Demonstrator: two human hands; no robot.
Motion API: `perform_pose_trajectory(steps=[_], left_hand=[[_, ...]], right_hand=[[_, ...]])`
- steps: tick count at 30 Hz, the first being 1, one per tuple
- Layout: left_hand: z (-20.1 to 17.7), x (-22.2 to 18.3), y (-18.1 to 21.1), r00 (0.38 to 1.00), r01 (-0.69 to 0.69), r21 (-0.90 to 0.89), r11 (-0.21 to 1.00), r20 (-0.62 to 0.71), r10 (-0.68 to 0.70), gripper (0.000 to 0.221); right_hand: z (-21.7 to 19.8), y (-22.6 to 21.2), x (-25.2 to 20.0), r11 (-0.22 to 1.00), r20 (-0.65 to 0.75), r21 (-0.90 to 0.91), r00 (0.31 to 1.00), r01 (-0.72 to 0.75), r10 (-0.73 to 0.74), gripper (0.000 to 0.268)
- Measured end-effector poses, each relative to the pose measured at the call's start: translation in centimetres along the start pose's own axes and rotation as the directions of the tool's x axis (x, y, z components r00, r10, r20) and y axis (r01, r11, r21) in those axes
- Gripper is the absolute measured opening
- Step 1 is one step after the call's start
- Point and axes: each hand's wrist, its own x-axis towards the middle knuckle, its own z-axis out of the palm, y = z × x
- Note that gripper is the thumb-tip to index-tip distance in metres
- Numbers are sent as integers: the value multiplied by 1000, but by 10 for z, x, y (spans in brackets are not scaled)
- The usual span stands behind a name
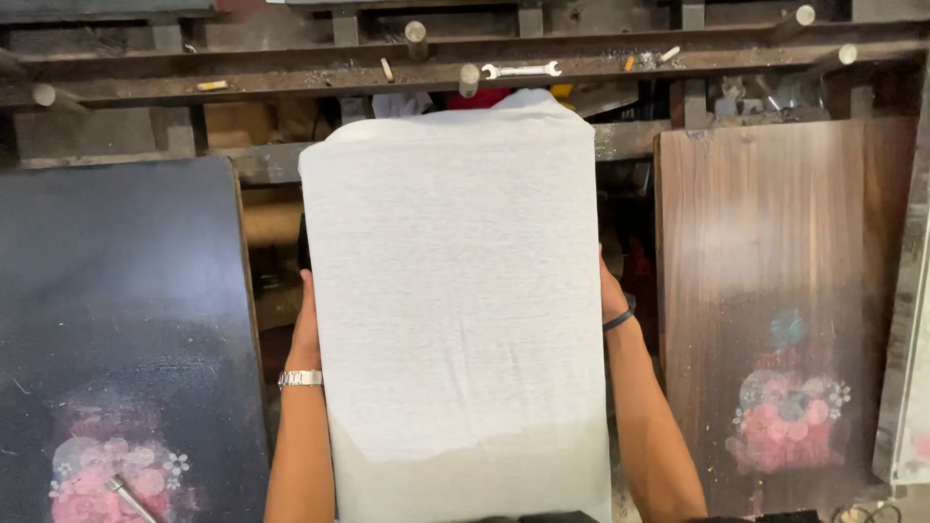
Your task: Arranging a white shirt on a screen printing board and preparing the screen frame by applying tape to its edges.
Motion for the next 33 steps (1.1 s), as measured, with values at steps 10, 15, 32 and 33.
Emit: perform_pose_trajectory(steps=[10,15,32,33], left_hand=[[-72,118,-194,848,-516,100,851,-78,524,33],[-50,-68,-186,982,-189,-128,974,-48,185,62],[-105,-219,-275,970,-26,-331,943,221,104,102],[-119,-205,-311,970,-50,-346,937,206,128,102]], right_hand=[[-95,153,95,934,-80,-222,950,278,-302,31],[-18,59,-112,996,2,45,997,-83,83,66],[-45,110,-328,980,190,65,966,-188,173,119],[-68,135,-329,983,213,56,964,-173,158,119]])
